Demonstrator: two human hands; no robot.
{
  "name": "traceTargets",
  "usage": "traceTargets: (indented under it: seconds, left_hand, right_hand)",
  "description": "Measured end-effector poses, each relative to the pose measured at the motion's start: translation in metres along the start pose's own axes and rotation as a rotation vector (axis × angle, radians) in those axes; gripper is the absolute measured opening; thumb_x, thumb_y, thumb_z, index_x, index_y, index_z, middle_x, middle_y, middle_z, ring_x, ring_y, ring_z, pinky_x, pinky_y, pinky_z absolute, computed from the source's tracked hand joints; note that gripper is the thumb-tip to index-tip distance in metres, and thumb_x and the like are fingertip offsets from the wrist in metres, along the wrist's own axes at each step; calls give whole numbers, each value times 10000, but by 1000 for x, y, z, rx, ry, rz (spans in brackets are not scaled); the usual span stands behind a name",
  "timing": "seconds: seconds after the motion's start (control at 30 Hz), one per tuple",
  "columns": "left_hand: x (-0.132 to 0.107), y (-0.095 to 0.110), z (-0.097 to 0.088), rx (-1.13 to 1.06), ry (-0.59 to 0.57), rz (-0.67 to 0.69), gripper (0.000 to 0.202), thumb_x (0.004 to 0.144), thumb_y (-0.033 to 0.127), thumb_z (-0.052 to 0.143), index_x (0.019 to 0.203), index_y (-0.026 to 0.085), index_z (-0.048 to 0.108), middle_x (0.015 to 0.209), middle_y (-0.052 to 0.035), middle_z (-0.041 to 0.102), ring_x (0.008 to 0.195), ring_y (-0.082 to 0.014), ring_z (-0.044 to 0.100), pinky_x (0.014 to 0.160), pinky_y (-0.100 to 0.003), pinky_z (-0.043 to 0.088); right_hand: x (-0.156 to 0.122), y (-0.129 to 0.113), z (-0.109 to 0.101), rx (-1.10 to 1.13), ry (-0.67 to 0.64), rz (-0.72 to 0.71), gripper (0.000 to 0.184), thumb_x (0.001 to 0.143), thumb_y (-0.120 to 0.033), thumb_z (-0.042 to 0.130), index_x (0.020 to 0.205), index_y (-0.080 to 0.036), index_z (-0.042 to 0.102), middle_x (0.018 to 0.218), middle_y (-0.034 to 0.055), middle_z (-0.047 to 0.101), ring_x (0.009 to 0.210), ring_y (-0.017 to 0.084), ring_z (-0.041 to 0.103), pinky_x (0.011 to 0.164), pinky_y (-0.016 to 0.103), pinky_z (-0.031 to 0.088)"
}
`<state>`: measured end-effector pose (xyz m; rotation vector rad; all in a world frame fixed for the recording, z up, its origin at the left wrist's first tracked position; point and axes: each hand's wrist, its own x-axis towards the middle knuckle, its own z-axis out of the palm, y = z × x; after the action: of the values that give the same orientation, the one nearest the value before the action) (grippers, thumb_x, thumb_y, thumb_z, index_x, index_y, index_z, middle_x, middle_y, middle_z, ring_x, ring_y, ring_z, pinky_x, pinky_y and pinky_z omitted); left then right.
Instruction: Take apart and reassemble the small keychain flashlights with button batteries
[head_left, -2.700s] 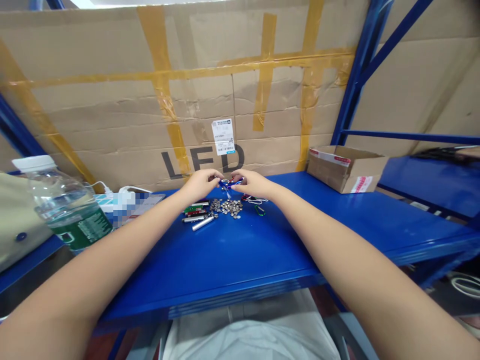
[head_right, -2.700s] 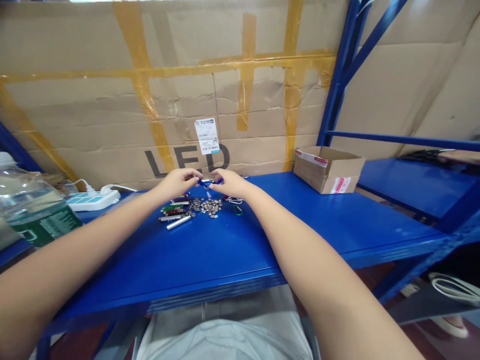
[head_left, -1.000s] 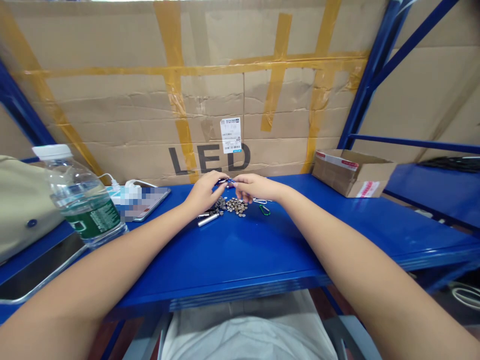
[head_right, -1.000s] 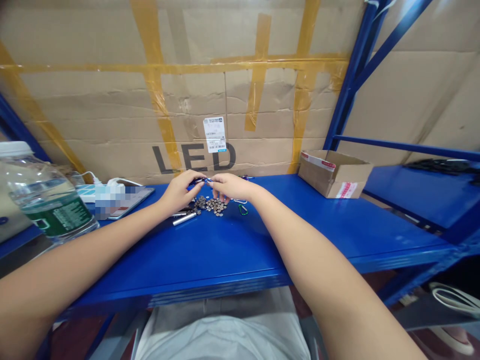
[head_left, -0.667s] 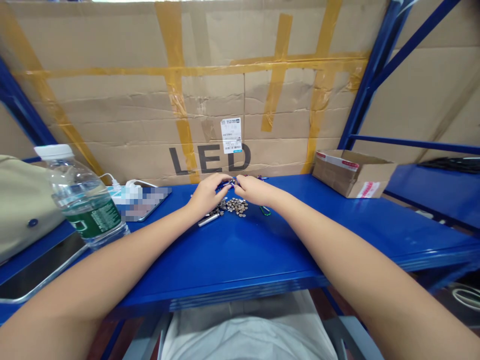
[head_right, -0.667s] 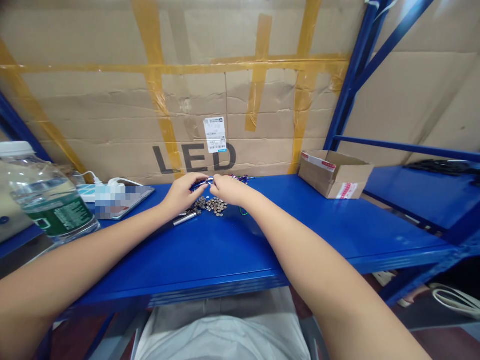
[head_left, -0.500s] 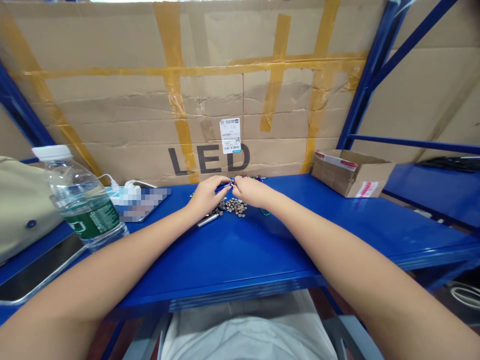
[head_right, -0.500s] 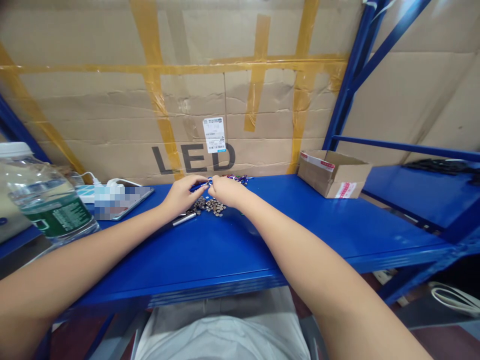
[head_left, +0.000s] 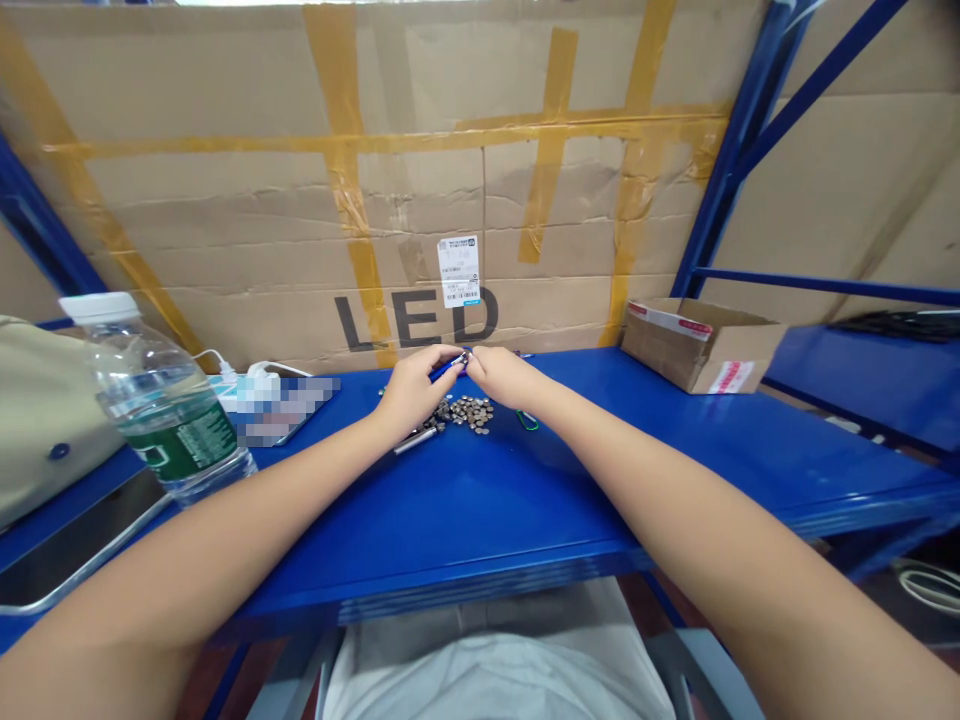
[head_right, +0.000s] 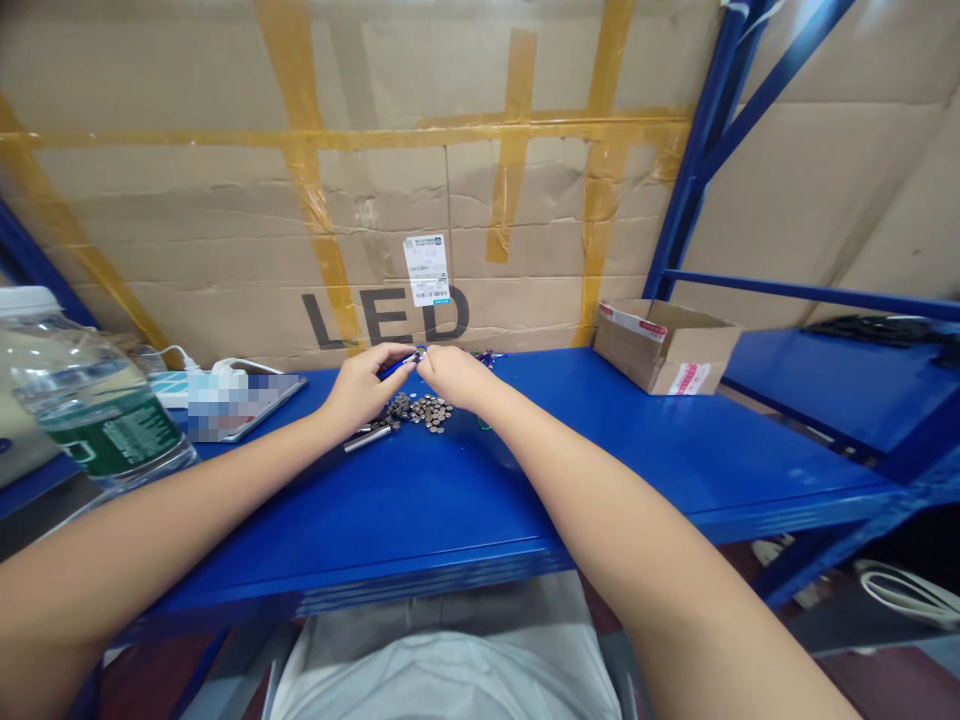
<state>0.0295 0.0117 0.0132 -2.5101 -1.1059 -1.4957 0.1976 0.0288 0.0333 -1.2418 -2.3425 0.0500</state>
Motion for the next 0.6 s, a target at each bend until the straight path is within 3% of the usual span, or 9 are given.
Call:
traceTargets:
  seconds: [0.07, 0.17, 0.3, 0.47, 0.6]
  left_hand:
    - [0, -2, -1, 51, -5, 70, 205, 842, 190, 585, 1033, 177, 657, 1038, -60, 716, 963, -180, 660, 864, -323, 517]
    - [1, -5, -3, 84, 4, 91, 199, 830, 178, 595, 1016, 171, 663, 1016, -65, 719, 939, -180, 661, 847, -321, 518]
    - [3, -5, -5, 22, 20, 31, 218, 833, 183, 594, 1042, 175, 657, 990, -54, 724, 885, -162, 664, 804, -296, 521]
    - [6, 1, -8, 23, 34, 39, 202, 835, 197, 596, 1022, 173, 666, 982, -57, 724, 885, -166, 659, 799, -299, 517]
    - [4, 5, -8, 57, 68, 36, 183, 836, 200, 588, 996, 180, 673, 954, -52, 725, 867, -169, 660, 783, -305, 519]
  right_hand:
    - [0, 1, 4, 197, 3, -1, 281, 926, -196, 296, 720, -175, 486, 743, 73, 629, 694, 167, 556, 641, 267, 409]
    - [-1, -2, 9, 546, -83, 14, 384, 963, -249, 221, 610, -215, 368, 496, -19, 423, 471, 124, 431, 509, 249, 381]
    - [-4, -9, 9, 900, -51, 36, 385, 971, -254, 203, 600, -228, 304, 439, -65, 291, 380, 96, 311, 439, 225, 343]
    - [-6, -20, 9, 1080, 14, 133, 300, 951, -204, 213, 661, -229, 284, 454, -77, 289, 390, 94, 254, 437, 206, 326]
    - [-3, -25, 16, 1038, 111, 196, 257, 936, -208, 216, 694, -232, 299, 488, -64, 314, 414, 109, 310, 472, 224, 349]
